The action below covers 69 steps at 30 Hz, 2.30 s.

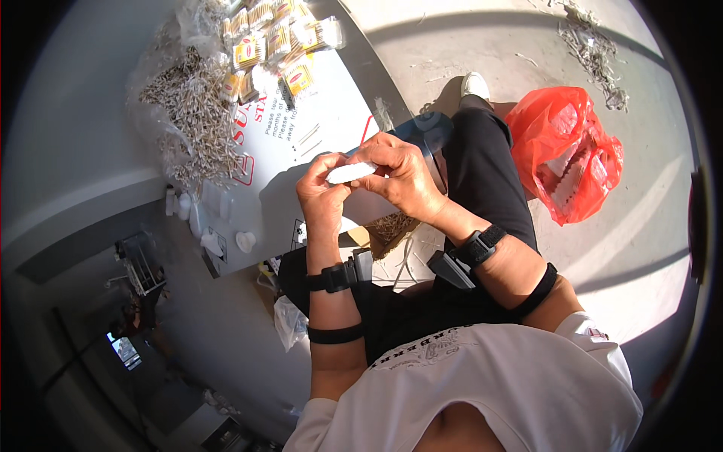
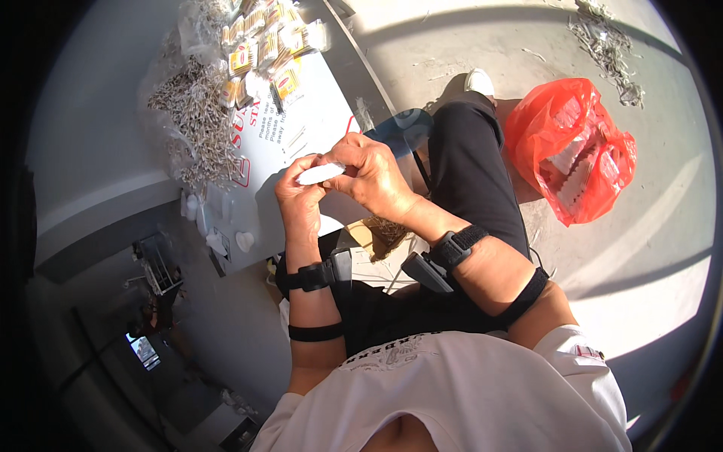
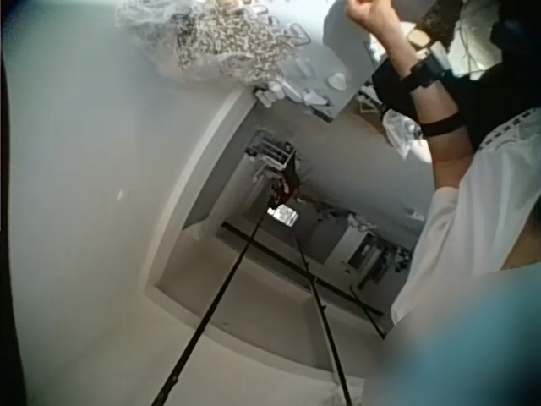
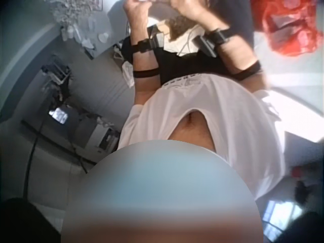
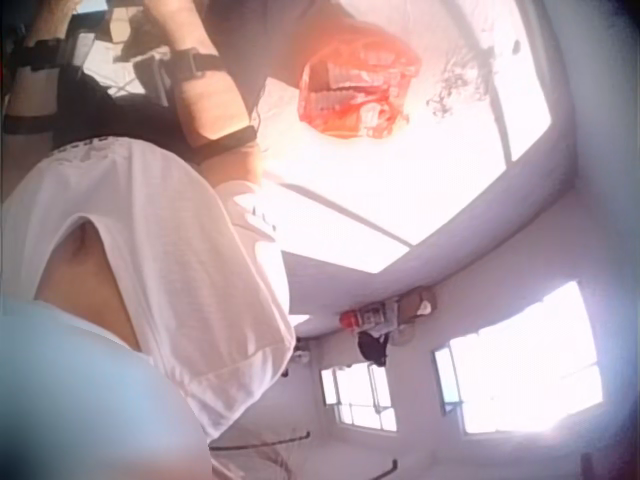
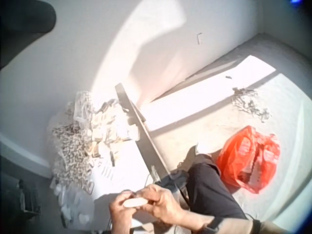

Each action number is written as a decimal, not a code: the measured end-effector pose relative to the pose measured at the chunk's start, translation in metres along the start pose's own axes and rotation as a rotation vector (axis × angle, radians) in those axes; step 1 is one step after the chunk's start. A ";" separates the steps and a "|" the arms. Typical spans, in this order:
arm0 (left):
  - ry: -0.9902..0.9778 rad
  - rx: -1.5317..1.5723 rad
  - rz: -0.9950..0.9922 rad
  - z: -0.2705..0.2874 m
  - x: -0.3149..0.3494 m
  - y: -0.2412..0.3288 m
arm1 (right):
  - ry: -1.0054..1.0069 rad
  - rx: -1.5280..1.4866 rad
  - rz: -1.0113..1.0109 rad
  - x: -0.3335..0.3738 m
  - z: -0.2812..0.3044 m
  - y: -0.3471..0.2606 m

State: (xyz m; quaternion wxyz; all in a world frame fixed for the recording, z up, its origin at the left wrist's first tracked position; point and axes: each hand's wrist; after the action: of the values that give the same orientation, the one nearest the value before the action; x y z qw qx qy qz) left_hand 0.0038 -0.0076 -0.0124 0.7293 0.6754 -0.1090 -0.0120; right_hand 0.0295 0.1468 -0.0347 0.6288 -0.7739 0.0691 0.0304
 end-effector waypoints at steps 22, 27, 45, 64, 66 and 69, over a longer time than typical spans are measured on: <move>0.002 0.012 0.068 -0.003 0.000 -0.003 | -0.040 0.110 0.139 0.001 0.005 -0.005; -0.041 -0.010 0.057 -0.009 0.000 0.005 | -0.007 0.120 0.146 0.001 0.007 -0.004; -0.065 -0.058 -0.149 -0.007 -0.004 0.004 | 0.010 0.042 0.032 0.002 0.008 -0.010; -0.068 -0.022 -0.081 -0.008 -0.002 0.004 | 0.039 -0.065 -0.031 0.001 0.009 -0.008; -0.076 0.021 -0.082 -0.009 -0.001 0.006 | 0.047 -0.061 -0.011 0.001 0.010 -0.007; -0.083 0.006 -0.162 -0.003 0.001 0.004 | 0.035 -0.014 0.031 0.001 0.011 -0.009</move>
State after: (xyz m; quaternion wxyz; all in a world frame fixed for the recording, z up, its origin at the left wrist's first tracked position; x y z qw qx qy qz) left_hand 0.0049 -0.0041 -0.0081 0.7186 0.6832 -0.0843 -0.0987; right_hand 0.0317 0.1588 -0.0284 0.6215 -0.7775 0.0919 0.0271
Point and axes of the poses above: each hand's wrist, its own x-axis away from the middle knuckle, its own z-axis out of the back of the hand, y = z × x
